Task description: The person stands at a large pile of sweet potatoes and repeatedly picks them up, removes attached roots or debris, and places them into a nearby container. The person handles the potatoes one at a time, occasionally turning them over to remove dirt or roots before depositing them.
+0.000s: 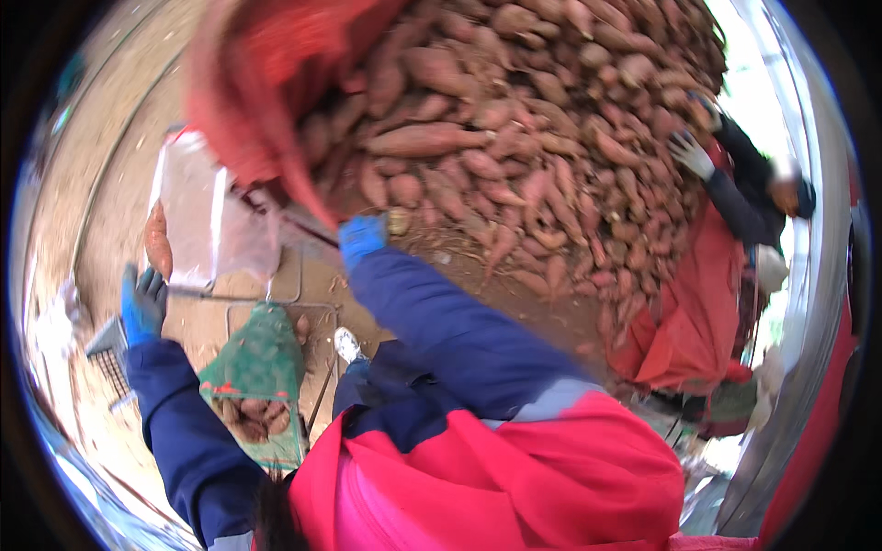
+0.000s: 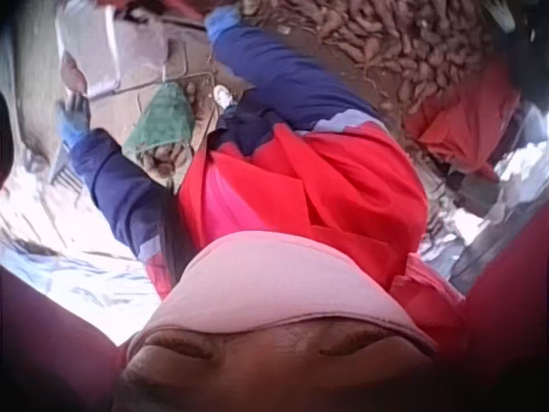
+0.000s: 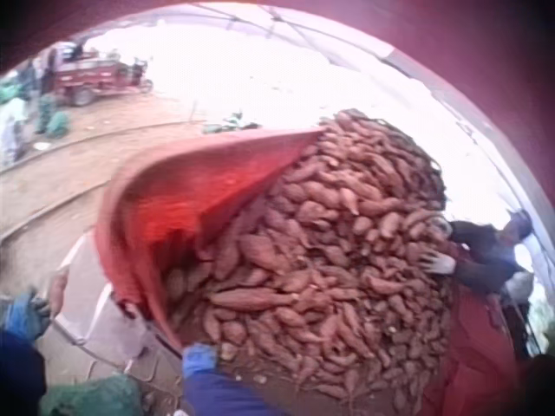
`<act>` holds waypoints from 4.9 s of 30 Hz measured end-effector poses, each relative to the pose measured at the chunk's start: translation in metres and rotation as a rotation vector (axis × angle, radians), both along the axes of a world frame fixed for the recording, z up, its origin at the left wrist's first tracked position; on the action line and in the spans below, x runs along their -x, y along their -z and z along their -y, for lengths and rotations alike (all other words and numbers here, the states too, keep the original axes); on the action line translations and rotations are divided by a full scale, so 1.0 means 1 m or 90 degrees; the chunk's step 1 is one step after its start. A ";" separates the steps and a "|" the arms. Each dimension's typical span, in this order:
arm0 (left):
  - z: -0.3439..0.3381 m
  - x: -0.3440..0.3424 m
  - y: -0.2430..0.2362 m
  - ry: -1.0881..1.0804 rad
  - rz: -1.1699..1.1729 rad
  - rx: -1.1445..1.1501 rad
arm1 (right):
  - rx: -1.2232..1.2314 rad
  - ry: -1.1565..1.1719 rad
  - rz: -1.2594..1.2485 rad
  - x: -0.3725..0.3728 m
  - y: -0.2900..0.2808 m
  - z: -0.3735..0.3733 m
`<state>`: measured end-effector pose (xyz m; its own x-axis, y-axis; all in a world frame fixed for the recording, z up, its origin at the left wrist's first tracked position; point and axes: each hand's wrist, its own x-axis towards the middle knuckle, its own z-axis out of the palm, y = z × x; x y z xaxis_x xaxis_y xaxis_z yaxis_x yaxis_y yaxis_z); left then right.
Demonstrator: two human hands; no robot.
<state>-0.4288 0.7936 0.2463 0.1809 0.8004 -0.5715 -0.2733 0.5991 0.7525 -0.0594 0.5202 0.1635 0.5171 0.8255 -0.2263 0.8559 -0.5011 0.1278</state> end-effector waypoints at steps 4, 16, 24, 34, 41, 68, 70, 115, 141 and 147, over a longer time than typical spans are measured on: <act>0.071 -0.032 0.004 0.144 0.271 -0.079 | -0.076 0.005 -0.102 -0.003 -0.016 0.020; 0.354 -0.234 0.018 0.490 0.159 0.245 | -0.565 0.400 -0.258 -0.193 -0.121 0.313; 0.416 -0.322 0.005 0.596 0.163 0.184 | -0.202 0.362 -0.280 -0.285 -0.109 0.266; 0.408 -0.398 -0.009 0.694 0.251 0.131 | -0.844 0.456 -1.359 -0.248 -0.094 0.328; 0.380 -0.460 -0.027 0.613 0.349 0.094 | -0.578 0.669 -1.340 -0.111 -0.108 0.280; 0.540 -0.452 -0.003 0.969 0.233 0.298 | -0.784 0.862 -0.413 -0.148 -0.088 0.608; 0.608 -0.455 -0.009 1.069 0.127 0.235 | -0.937 0.713 -0.505 -0.102 -0.101 0.610; 0.480 -0.486 -0.042 0.925 0.005 -0.323 | 0.059 0.065 -0.372 -0.165 -0.126 0.367; 0.447 -0.443 0.016 0.676 0.385 0.409 | -0.208 0.530 -0.223 -0.289 -0.135 0.464; 0.444 -0.436 0.027 0.690 0.362 0.375 | -0.288 0.378 0.120 -0.360 -0.115 0.388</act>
<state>0.0069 0.3500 0.2196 0.8815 -0.2287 -0.4131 0.3527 0.9006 0.2540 0.3006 0.1320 0.2781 0.8984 0.3892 0.2035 0.4117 -0.9077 -0.0816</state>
